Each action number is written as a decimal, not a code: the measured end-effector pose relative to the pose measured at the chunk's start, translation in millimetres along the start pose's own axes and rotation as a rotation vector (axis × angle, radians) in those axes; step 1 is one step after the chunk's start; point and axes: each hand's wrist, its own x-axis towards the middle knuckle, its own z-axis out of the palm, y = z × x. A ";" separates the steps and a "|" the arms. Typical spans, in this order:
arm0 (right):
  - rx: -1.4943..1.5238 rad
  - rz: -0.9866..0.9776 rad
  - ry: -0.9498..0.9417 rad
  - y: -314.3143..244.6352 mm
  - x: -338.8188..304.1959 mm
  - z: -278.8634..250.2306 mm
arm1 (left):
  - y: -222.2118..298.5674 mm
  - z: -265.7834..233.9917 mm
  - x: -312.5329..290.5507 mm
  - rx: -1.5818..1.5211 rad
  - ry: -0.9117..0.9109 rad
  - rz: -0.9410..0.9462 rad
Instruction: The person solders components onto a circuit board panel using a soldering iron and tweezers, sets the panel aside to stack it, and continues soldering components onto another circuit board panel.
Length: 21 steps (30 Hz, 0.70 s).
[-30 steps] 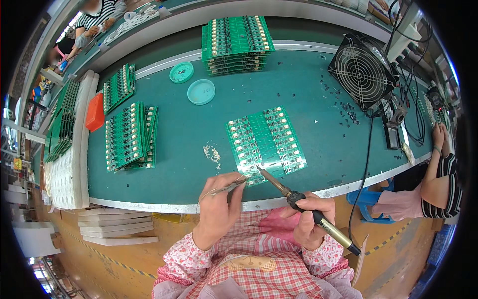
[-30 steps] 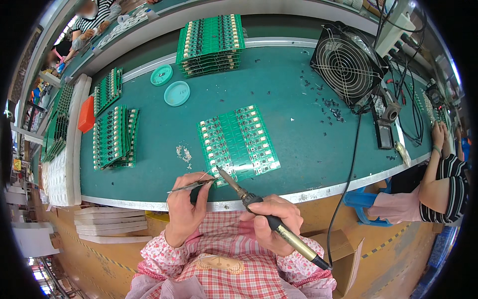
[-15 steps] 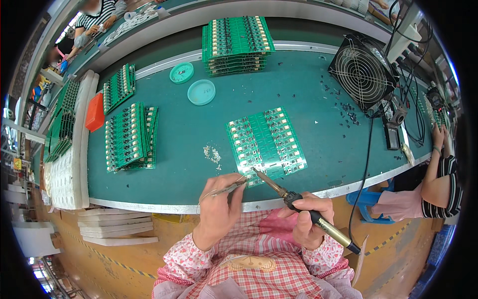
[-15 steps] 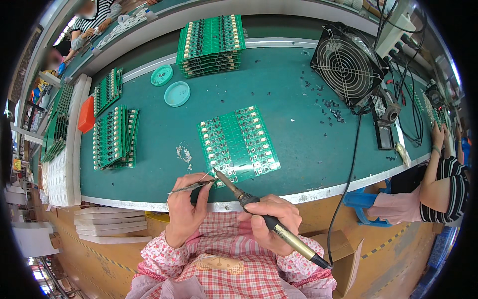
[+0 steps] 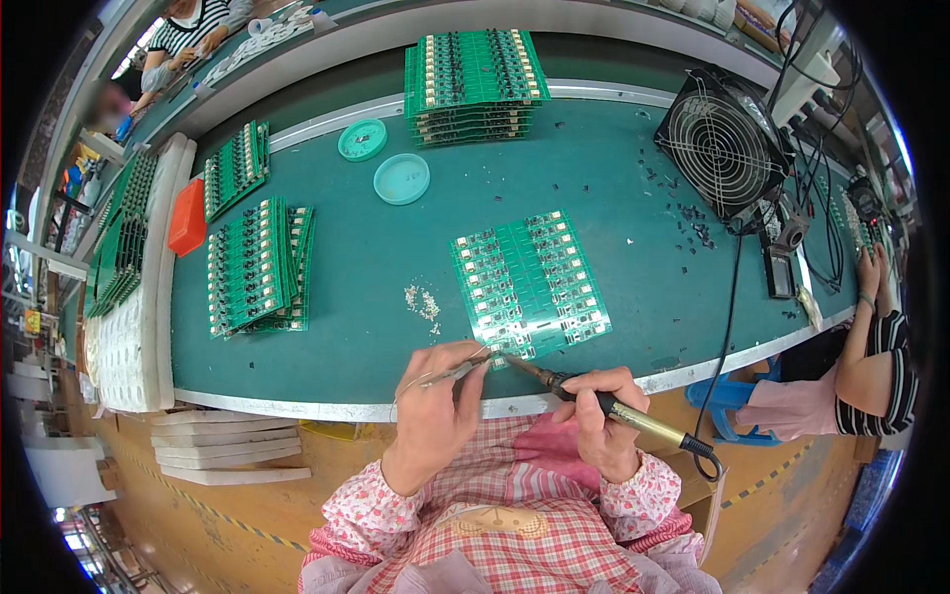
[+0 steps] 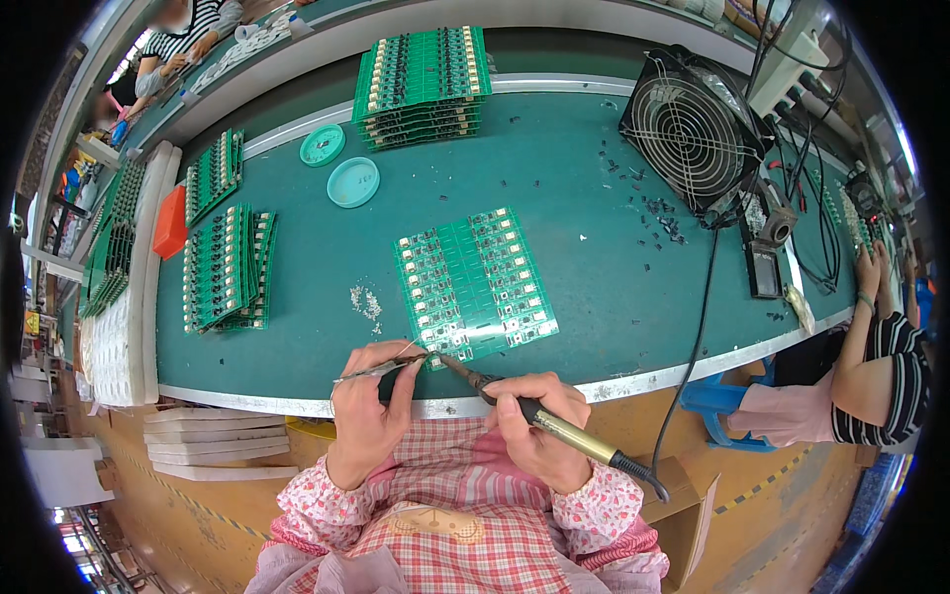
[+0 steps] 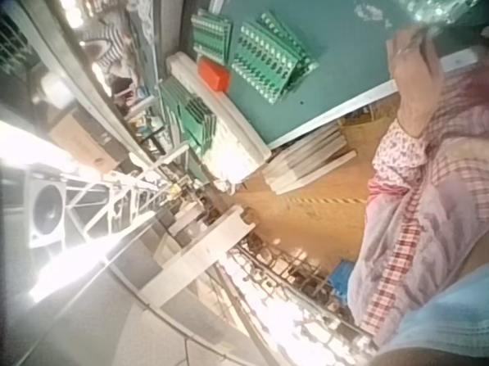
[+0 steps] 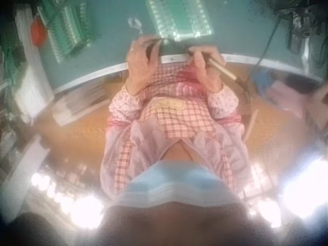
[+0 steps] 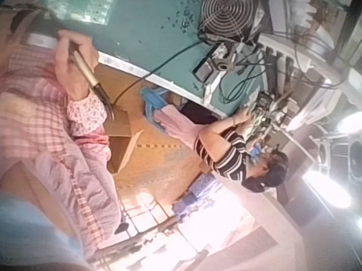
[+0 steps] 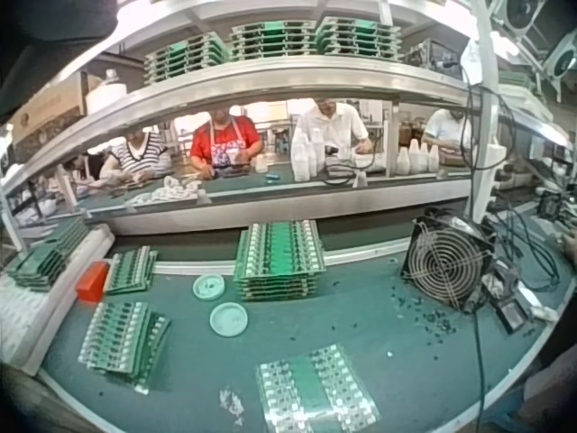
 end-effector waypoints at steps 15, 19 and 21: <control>-0.152 -0.101 -0.101 -7.4 5.3 -2.8 | 2.2 -0.6 1.0 -0.013 0.001 -0.015; -0.192 -0.078 -0.108 -18.1 3.3 2.9 | -0.6 0.9 0.1 -0.010 0.030 0.018; -0.225 -0.094 -0.116 -24.8 3.7 6.4 | -0.8 1.3 -0.1 -0.010 0.025 0.014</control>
